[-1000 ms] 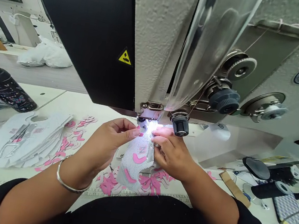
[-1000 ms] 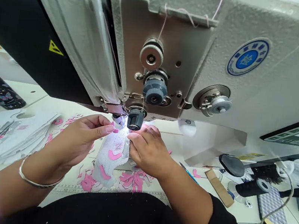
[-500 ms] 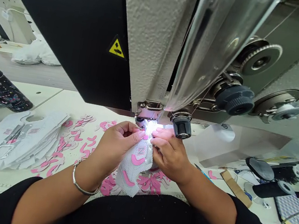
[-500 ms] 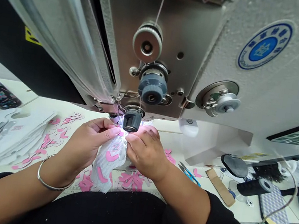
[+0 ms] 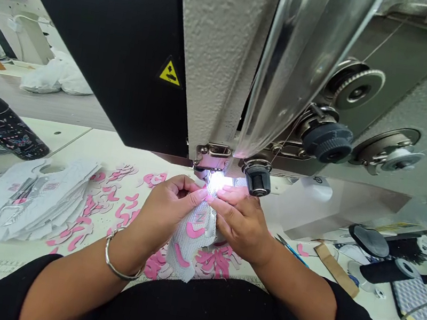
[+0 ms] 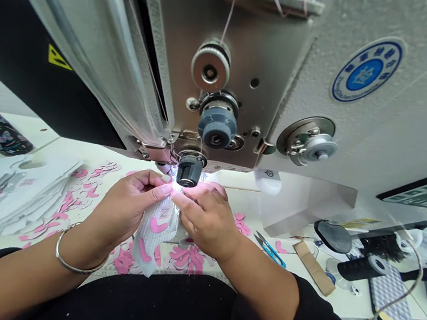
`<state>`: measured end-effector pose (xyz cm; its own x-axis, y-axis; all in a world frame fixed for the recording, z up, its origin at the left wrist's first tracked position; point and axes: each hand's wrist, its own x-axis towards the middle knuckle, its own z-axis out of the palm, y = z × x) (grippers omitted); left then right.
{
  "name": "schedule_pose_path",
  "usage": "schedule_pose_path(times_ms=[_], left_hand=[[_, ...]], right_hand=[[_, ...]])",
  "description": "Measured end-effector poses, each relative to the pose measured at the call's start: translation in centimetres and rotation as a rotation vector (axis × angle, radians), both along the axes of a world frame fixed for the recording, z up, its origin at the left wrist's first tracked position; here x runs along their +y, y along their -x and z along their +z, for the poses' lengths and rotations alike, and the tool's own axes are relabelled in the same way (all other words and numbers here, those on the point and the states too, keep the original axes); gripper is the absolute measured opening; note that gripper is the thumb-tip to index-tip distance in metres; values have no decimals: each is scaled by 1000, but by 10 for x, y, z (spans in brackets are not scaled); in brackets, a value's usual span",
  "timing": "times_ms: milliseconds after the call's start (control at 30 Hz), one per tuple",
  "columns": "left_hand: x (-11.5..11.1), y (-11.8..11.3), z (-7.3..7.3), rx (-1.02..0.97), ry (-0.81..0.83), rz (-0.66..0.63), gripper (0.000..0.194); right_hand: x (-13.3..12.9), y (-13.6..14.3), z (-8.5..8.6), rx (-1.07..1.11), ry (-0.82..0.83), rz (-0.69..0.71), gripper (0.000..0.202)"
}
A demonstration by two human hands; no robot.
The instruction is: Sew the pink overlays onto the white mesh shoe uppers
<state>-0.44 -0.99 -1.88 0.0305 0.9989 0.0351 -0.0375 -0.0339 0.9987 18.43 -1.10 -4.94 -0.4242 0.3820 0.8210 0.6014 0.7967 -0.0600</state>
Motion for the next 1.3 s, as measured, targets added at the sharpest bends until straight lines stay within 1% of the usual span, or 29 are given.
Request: schedule_pose_path(times_ms=[67,233,400,567,700,800,900,967,1033,1167,1233,1300], left_hand=[[0,0,0,-24,-6,-14,21],[-2,0,2,-101,9,-34,18],[-2,1,5,-80,79,-46,20],[0,0,7,-13,85,-33,16],[1,-2,9,-33,108,-26,15],[1,-3,12,-105,115,-31,18],[1,-4,17,-220,201,-55,23],[0,-5,21,-257,254,-70,29],[-1,-6,24,-249,248,-78,30],[5,-5,29,-170,200,-79,21],[11,-3,30,-136,242,-118,18],[16,0,30,-131,303,-191,15]], right_hand=[[0,0,0,-13,0,-22,51],[-1,2,1,-15,23,-27,50],[-1,3,2,-15,20,-29,41],[0,4,1,10,-8,-36,35],[-1,5,2,23,-25,-48,33],[-2,6,3,24,-19,-59,31],[-4,6,3,28,-8,-67,32],[-6,6,3,27,8,-75,31],[-8,7,4,27,28,-86,29],[-12,8,6,40,40,-120,26],[-12,9,7,40,42,-139,26],[-12,9,6,35,39,-153,25]])
